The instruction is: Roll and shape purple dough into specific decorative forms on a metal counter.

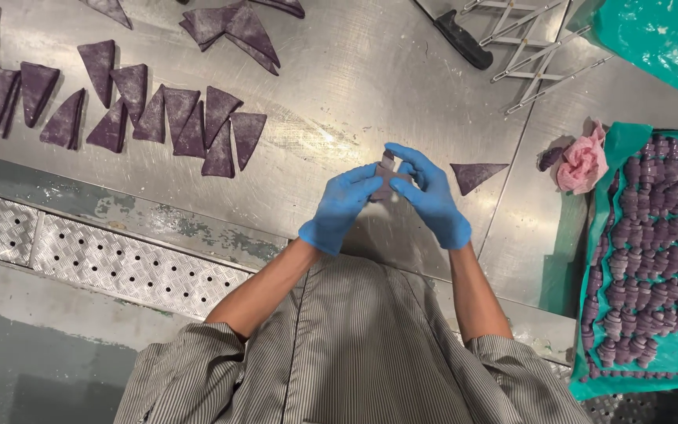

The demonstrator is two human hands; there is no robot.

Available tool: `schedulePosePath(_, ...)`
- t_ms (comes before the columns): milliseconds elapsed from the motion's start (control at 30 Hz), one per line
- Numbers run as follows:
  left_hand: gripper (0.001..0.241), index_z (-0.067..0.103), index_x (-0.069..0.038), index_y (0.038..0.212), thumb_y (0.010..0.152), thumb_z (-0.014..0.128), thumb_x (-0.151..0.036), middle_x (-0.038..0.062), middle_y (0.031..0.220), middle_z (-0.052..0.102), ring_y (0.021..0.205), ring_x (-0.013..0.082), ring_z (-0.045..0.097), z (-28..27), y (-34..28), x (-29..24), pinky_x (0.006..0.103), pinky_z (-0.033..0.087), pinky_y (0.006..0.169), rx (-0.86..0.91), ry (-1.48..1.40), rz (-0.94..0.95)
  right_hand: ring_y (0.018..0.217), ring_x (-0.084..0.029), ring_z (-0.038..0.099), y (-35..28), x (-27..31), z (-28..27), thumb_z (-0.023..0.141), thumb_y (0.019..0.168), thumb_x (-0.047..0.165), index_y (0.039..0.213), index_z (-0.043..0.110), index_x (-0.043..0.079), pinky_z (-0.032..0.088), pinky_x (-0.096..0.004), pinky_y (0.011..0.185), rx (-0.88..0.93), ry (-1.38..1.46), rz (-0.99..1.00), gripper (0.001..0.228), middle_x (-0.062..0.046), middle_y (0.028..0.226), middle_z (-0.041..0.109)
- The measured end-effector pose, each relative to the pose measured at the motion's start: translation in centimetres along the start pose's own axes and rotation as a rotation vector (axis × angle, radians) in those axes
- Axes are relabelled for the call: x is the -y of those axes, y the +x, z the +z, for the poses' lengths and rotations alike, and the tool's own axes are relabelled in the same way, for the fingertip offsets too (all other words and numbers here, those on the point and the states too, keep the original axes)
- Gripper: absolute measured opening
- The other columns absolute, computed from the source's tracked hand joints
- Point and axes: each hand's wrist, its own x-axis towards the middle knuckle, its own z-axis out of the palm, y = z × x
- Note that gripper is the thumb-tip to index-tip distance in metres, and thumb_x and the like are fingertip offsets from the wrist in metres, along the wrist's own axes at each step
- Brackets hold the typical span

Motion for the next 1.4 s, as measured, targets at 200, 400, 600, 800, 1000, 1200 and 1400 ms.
schedulePosePath(200,0.042,0.060,0.008,0.140,0.103,0.061,-0.012,0.012,0.123,0.070,0.110,0.0152,0.066,3.9,-2.0,-3.3,0.0296,0.052,0.101,0.109,-0.015,0.023,0.083,-0.005,0.050,-1.7,4.1,0.1,0.068,0.089,0.006,0.150,0.054,0.003,0.043,-0.021,0.077,-0.022,0.043,0.025,0.063,0.004,0.091,0.054)
schedulePosePath(400,0.047,0.054,0.006,0.142,0.098,0.064,-0.008,0.014,0.125,0.069,0.110,0.0173,0.067,5.3,-2.6,-4.0,0.0308,0.052,0.101,0.070,-0.045,0.023,0.084,-0.005,0.051,-3.3,5.4,-0.6,0.070,0.087,0.004,0.152,0.052,0.001,0.044,-0.021,0.079,-0.072,0.071,-0.001,0.067,0.003,0.089,0.053)
schedulePosePath(600,0.045,0.056,0.010,0.141,0.100,0.064,-0.006,0.014,0.125,0.070,0.112,0.0160,0.066,6.4,-3.1,-4.3,0.0291,0.051,0.102,0.093,0.029,0.048,0.085,-0.006,0.051,-4.0,5.3,-0.7,0.071,0.088,0.005,0.153,0.053,0.001,0.045,-0.021,0.084,-0.085,0.106,-0.020,0.068,0.004,0.090,0.051)
schedulePosePath(800,0.045,0.056,0.008,0.141,0.100,0.062,-0.007,0.014,0.125,0.070,0.112,0.0162,0.067,7.3,-2.8,-3.3,0.0293,0.051,0.103,0.043,-0.007,0.015,0.082,-0.006,0.052,-4.5,7.0,-0.9,0.071,0.087,0.004,0.151,0.053,0.002,0.045,-0.022,0.081,-0.136,0.060,-0.008,0.067,0.003,0.087,0.053)
schedulePosePath(1000,0.047,0.053,0.009,0.143,0.100,0.061,-0.007,0.014,0.127,0.069,0.115,0.0166,0.066,8.6,-3.1,-3.7,0.0306,0.051,0.105,0.064,-0.090,-0.009,0.084,-0.006,0.052,-5.1,6.4,-1.6,0.069,0.089,0.002,0.153,0.052,0.001,0.045,-0.021,0.083,-0.143,0.095,-0.063,0.066,0.003,0.088,0.053)
schedulePosePath(1200,0.046,0.053,0.011,0.144,0.104,0.059,-0.010,0.014,0.122,0.069,0.109,0.0175,0.065,9.2,-3.2,-3.7,0.0327,0.051,0.100,0.142,-0.145,-0.058,0.084,-0.006,0.051,-5.7,6.9,-1.8,0.066,0.089,-0.001,0.152,0.052,-0.001,0.044,-0.021,0.080,-0.188,0.134,-0.060,0.064,0.003,0.089,0.054)
schedulePosePath(1400,0.044,0.055,0.010,0.140,0.103,0.060,-0.013,0.012,0.120,0.068,0.106,0.0182,0.064,10.0,-3.2,-4.1,0.0342,0.051,0.099,0.143,-0.170,-0.090,0.084,-0.006,0.050,-6.1,6.2,-2.2,0.063,0.091,-0.003,0.153,0.050,-0.001,0.043,-0.021,0.078,-0.232,0.175,-0.060,0.063,0.003,0.090,0.053)
